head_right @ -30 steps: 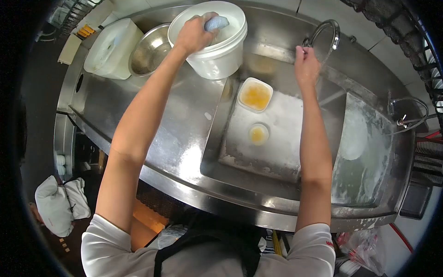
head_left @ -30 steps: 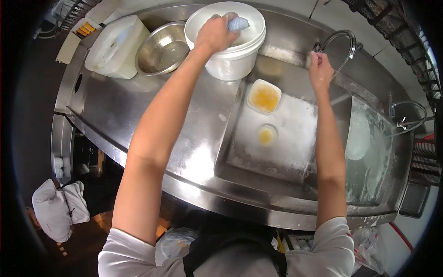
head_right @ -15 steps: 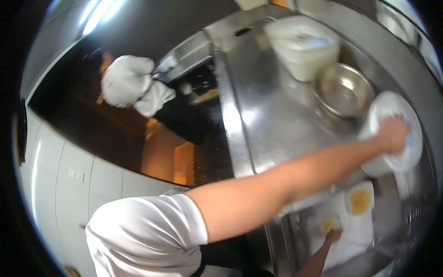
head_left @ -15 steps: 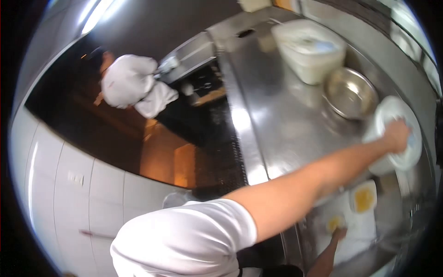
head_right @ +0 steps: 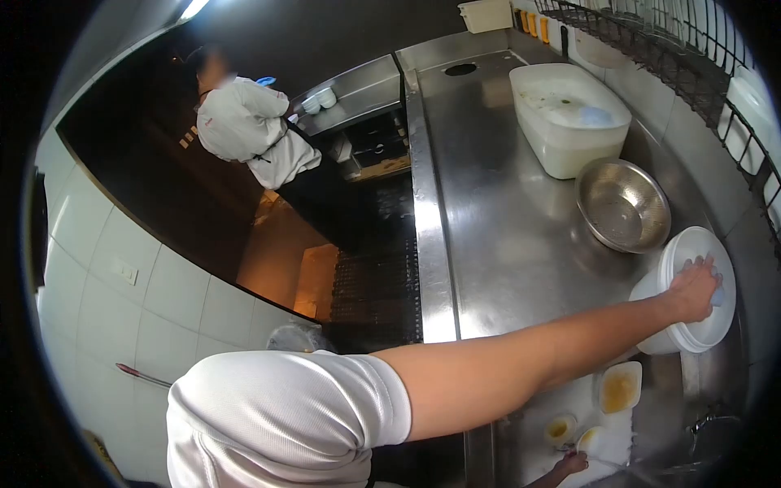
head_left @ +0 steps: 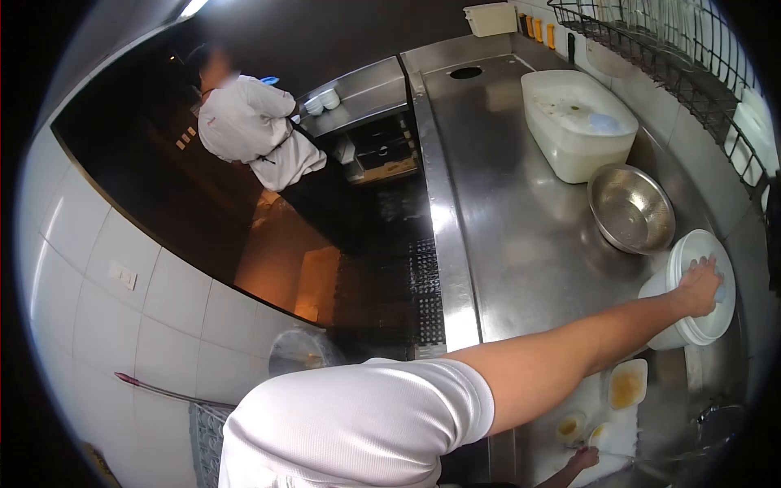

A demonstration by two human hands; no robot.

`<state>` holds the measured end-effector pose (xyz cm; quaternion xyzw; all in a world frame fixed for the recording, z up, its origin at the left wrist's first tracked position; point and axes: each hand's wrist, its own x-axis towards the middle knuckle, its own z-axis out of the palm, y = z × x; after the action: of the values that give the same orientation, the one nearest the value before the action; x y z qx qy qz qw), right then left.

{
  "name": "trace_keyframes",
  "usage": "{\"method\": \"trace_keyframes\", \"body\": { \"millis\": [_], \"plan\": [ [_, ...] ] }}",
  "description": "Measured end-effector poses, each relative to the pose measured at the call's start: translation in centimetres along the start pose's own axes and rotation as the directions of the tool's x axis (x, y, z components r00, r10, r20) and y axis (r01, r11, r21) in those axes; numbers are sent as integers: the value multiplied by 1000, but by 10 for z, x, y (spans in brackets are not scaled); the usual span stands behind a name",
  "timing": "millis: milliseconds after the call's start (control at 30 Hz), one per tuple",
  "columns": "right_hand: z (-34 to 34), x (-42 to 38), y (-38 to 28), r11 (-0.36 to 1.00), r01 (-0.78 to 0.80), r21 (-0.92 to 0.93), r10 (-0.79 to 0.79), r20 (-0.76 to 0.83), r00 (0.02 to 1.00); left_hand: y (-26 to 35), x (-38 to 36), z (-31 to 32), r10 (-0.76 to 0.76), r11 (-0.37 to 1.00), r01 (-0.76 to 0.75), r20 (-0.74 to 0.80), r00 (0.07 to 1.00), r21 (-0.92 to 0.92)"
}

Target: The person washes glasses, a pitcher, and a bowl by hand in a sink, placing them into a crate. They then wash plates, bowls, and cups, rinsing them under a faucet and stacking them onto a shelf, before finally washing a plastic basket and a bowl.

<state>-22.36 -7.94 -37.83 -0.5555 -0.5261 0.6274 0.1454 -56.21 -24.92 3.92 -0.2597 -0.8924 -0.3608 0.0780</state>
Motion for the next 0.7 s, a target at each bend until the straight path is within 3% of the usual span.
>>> {"method": "trace_keyframes", "body": {
  "millis": [33, 67, 167, 200, 300, 333, 400, 433, 467, 533, 600, 633, 667, 700],
  "plan": [
    [-9, -3, -3, 991, -37, 128, 39, -13, 999, 7, -7, -2, 0, 1000, 0, -11, 1000, -8],
    [-10, 3, -10, 993, -58, 98, 48, 106, 993, 6, -7, -3, 19, 999, -21, -43, 999, -49],
    [-20, -9, -44, 840, -396, 371, 282, 327, 902, 1, -3, -5, 76, 970, -113, -173, 982, -214],
    [-22, -22, -52, 803, -347, 484, 140, 412, 900, 1, -5, -11, 90, 941, -161, -241, 966, -296],
    [-30, 14, -43, 812, -396, 429, 230, 388, 892, 30, -29, -38, 82, 865, -251, -372, 925, -435],
    [-25, -7, -56, 885, -345, 313, 251, 304, 919, 42, -43, -39, 109, 846, -292, -391, 914, -447],
    [-26, 1, -59, 744, -440, 503, 311, 321, 894, 59, -76, -34, 216, 783, -433, -459, 862, -446],
    [-31, -1, -58, 655, -475, 588, 343, 330, 880, 62, -94, -22, 268, 783, -439, -397, 878, -440],
    [-35, -4, -58, 782, -431, 450, 319, 305, 897, 61, -112, -12, 323, 783, -447, -331, 887, -433],
    [-38, -23, -66, 946, -294, 136, 250, 271, 929, 56, -146, 11, 417, 839, -386, -5, 909, -384],
    [-45, -28, -64, 910, -297, 290, 217, 277, 936, 65, -187, 14, 340, 911, -242, 275, 899, -334],
    [-48, -31, -63, 883, -297, 364, 201, 279, 939, 63, -203, 40, 278, 946, -206, 304, 911, -248],
    [-52, -48, -74, 970, -200, 135, 160, 260, 952, 60, -222, 68, 215, 973, -170, 331, 919, -159],
    [-50, -61, -78, 977, -200, 70, 172, 286, 943, 62, -237, 85, 250, 967, -247, 357, 900, -54]
  ]
}}
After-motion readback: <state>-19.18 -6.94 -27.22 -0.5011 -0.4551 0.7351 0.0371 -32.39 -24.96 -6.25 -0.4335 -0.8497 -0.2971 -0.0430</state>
